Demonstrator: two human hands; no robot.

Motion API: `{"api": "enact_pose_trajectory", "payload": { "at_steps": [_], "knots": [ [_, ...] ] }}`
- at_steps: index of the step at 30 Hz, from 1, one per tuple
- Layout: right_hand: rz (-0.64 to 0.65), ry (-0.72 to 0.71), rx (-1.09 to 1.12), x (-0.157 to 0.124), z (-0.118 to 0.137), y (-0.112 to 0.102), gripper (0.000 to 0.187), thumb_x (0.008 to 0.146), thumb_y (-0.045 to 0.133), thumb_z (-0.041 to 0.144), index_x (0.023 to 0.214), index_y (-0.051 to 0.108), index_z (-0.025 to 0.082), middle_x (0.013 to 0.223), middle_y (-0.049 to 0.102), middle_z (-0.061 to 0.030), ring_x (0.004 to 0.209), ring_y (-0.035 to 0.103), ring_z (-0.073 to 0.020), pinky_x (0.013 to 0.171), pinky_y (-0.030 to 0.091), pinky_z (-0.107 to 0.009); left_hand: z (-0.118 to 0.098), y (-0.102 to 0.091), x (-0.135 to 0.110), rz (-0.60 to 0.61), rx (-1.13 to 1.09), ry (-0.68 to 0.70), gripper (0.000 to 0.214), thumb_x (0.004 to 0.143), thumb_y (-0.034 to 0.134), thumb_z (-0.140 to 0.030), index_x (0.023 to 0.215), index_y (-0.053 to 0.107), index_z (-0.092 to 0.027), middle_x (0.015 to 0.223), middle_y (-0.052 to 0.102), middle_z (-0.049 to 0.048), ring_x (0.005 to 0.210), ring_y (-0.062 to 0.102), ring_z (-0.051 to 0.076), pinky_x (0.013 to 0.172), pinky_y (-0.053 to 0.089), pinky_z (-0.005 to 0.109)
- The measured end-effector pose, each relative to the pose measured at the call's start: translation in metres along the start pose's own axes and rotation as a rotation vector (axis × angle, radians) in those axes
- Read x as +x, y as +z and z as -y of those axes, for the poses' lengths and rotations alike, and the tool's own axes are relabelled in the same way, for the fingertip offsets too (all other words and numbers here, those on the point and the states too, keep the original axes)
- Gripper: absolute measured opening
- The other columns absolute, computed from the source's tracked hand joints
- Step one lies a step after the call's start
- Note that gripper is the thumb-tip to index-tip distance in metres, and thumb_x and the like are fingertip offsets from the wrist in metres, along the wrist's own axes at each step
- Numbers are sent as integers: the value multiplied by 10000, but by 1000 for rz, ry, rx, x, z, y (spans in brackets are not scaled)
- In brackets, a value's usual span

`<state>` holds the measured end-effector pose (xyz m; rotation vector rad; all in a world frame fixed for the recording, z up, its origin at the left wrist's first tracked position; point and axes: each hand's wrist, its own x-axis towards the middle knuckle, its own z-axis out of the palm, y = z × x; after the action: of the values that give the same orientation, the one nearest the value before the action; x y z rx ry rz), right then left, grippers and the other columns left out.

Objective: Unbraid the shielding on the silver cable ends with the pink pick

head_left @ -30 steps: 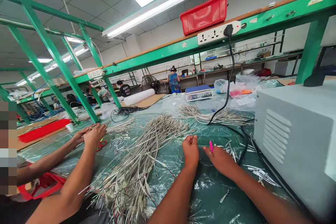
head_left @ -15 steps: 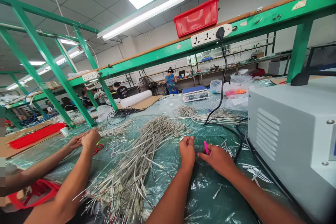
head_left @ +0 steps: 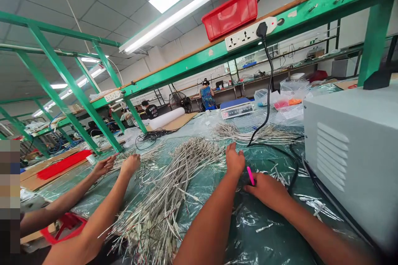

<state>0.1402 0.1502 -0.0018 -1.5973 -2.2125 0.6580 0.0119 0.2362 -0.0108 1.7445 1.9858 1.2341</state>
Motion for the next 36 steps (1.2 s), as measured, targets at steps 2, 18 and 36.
{"api": "enact_pose_trajectory", "payload": {
  "at_steps": [2,18,36],
  "knots": [
    [-2,4,-5,1,-1,-1,190,821,602,370,882,691,213,890,731,-86,874,689,-291,622,364,-304,-7,8,21,126,144,73,384,912,608,-307,1272,552,-185,1367,507,126,1183,535,283,980,462,512],
    [-75,-66,71,7,-8,-9,253,889,540,341,956,735,194,945,743,-94,926,690,-262,741,467,-315,-51,-46,106,413,853,398,280,924,591,-334,1140,612,-156,1165,620,98,1016,616,232,879,523,450],
    [-8,-174,-129,13,1,-1,242,945,582,326,1095,626,142,1105,647,-75,973,640,-195,857,536,-401,-79,-181,-56,35,515,719,314,861,489,-396,650,667,-245,591,573,79,625,512,242,673,390,369]
  ]
}}
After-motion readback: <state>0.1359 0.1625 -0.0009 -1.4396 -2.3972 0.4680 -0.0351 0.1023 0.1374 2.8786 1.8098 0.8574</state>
